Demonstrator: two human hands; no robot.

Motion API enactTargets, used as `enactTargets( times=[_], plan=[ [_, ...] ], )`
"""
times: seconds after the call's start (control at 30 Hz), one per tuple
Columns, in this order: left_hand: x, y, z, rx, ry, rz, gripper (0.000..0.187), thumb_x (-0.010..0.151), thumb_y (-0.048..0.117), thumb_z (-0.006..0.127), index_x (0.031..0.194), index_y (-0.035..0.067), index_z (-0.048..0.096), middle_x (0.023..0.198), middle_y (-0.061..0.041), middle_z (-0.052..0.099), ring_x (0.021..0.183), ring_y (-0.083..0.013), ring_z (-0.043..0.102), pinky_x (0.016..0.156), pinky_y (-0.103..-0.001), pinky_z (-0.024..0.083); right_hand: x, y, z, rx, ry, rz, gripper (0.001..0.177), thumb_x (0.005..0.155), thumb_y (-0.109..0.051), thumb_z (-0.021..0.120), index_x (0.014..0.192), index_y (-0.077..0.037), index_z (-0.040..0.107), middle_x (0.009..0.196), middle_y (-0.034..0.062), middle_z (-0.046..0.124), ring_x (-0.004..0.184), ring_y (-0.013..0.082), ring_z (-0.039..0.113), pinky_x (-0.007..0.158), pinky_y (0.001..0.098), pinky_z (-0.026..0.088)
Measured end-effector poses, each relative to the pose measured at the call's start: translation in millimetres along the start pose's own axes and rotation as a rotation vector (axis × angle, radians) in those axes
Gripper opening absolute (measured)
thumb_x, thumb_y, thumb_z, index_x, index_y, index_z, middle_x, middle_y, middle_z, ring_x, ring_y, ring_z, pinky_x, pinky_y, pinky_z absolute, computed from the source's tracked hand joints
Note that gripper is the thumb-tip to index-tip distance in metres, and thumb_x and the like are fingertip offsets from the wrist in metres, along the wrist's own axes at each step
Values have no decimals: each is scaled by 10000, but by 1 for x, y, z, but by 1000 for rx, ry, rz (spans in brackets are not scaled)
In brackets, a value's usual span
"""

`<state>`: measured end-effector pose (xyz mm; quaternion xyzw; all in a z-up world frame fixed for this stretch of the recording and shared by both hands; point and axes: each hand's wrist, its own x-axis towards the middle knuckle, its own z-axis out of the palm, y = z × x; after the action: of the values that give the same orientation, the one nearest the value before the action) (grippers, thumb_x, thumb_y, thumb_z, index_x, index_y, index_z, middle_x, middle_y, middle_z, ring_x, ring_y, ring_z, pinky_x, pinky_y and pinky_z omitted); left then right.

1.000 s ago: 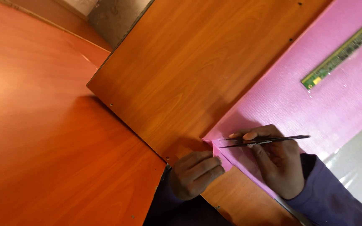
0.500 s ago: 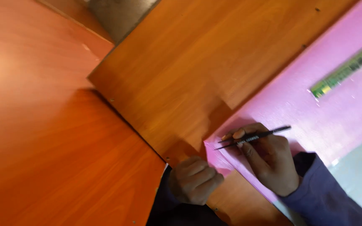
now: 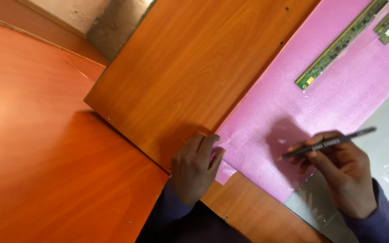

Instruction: Using tweezers to manipulate and align thin electronic strips on a foam board as part of a television repair process

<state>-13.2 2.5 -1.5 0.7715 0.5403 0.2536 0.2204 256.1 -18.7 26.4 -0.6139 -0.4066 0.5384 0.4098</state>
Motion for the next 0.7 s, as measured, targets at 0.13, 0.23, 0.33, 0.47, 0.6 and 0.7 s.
enactTargets(
  times=[0.13, 0.23, 0.33, 0.47, 0.6, 0.7],
  plan=[
    [4, -1, -4, 50, 66, 50, 112, 897, 125, 707, 994, 76, 677, 887, -49, 592, 755, -248, 591, 586, -380, 478, -12, 2, -5, 40, 11, 21, 111, 921, 11, 539, 1030, 14, 556, 951, 249, 736, 825, 317, 752, 627, 300, 552],
    [4, -1, -3, 67, 99, 104, 179, 831, 46, 790, 983, 57, 696, 879, -47, 602, 753, -218, 592, 595, -337, 504, -15, 2, -4, 40, 15, 11, 114, 917, 15, 540, 1029, 26, 555, 951, 256, 733, 822, 324, 750, 621, 311, 562],
    [6, -2, -2, 174, 116, 179, 108, 873, 21, 745, 957, 44, 682, 792, -61, 560, 701, -241, 583, 524, -351, 459, -16, 5, -2, 72, -12, -7, 138, 905, -7, 553, 1041, 18, 553, 959, 248, 735, 826, 310, 749, 607, 300, 564],
    [9, 1, -4, 280, 129, 265, 140, 968, 17, 624, 830, 31, 610, 735, -73, 509, 640, -223, 530, 513, -340, 438, -13, 3, 9, 77, -67, -17, 137, 899, -20, 562, 1029, 23, 559, 942, 254, 750, 767, 316, 771, 580, 300, 594],
    [8, 0, -7, 337, 72, 269, 107, 961, 23, 636, 860, 47, 613, 777, -64, 509, 629, -209, 527, 496, -331, 416, -9, 0, 26, -15, -81, -80, 146, 837, -15, 651, 969, 47, 647, 883, 167, 736, 770, 213, 731, 668, 247, 591],
    [8, -2, -6, 290, 46, 246, 105, 938, 1, 655, 856, 49, 610, 776, -67, 505, 624, -219, 539, 492, -338, 423, -2, -2, 37, -125, -75, -96, 161, 782, -14, 721, 935, 35, 704, 887, 116, 749, 791, 147, 715, 763, 215, 583]
  ],
)
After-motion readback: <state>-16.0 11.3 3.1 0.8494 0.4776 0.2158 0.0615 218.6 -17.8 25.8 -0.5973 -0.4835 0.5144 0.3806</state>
